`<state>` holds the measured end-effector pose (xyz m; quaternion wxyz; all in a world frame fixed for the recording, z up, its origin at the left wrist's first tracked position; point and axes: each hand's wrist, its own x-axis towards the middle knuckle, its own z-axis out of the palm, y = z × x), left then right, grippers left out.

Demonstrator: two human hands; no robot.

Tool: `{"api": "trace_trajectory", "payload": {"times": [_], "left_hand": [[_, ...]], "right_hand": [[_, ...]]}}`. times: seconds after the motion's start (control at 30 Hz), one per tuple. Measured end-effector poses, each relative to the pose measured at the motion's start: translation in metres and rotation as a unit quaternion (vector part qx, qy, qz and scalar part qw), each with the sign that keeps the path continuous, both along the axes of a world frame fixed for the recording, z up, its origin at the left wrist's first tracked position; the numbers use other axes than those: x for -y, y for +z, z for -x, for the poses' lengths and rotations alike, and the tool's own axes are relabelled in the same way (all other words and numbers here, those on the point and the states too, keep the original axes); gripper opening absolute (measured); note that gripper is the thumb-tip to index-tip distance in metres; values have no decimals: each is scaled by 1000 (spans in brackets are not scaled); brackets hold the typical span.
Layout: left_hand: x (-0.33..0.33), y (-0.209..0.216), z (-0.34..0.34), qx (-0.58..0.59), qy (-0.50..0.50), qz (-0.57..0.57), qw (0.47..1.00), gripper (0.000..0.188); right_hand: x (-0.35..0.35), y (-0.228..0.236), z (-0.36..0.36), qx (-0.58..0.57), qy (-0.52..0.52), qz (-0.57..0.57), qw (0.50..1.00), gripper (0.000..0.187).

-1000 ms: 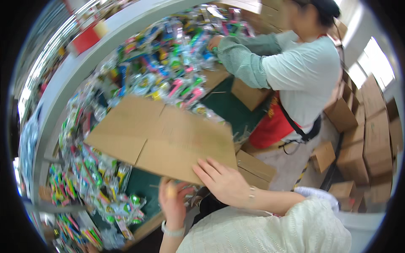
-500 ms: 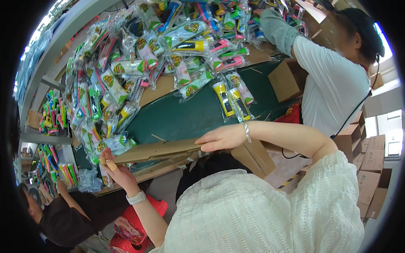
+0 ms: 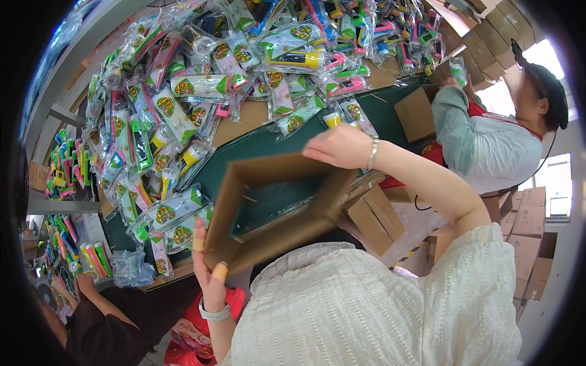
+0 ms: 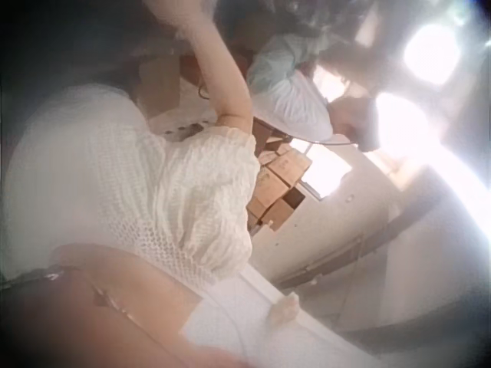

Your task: The person packs packaged electronic or consumer goods by picking them up from a central pile and placing them into cardboard boxes, then seals the boxes with tape using a tape dispenser.

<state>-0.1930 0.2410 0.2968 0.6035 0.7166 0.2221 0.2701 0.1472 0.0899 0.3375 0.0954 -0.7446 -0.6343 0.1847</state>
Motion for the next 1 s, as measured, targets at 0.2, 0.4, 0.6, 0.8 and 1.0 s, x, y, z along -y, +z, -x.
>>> {"api": "trace_trajectory", "payload": {"times": [0.2, 0.4, 0.6, 0.8, 1.0], "left_hand": [[-53, 24, -46, -36, -266, -323, 907, 72], [-97, 4, -31, -114, -372, -324, 862, 69], [-97, 23, -45, -185, -442, -178, 859, 60], [-80, -23, -39, -216, -191, -143, 947, 61], [-36, -33, -70, -230, 129, -312, 913, 97]], "right_hand": [[-96, -11, 36, 94, -16, -195, 976, 21], [17, 37, 50, -76, -194, -242, 948, 29], [21, -6, 91, -156, 79, -87, 981, 42], [-6, -25, 73, -288, -109, 129, 943, 41], [-40, 4, 22, 181, -100, -247, 947, 43]]}}
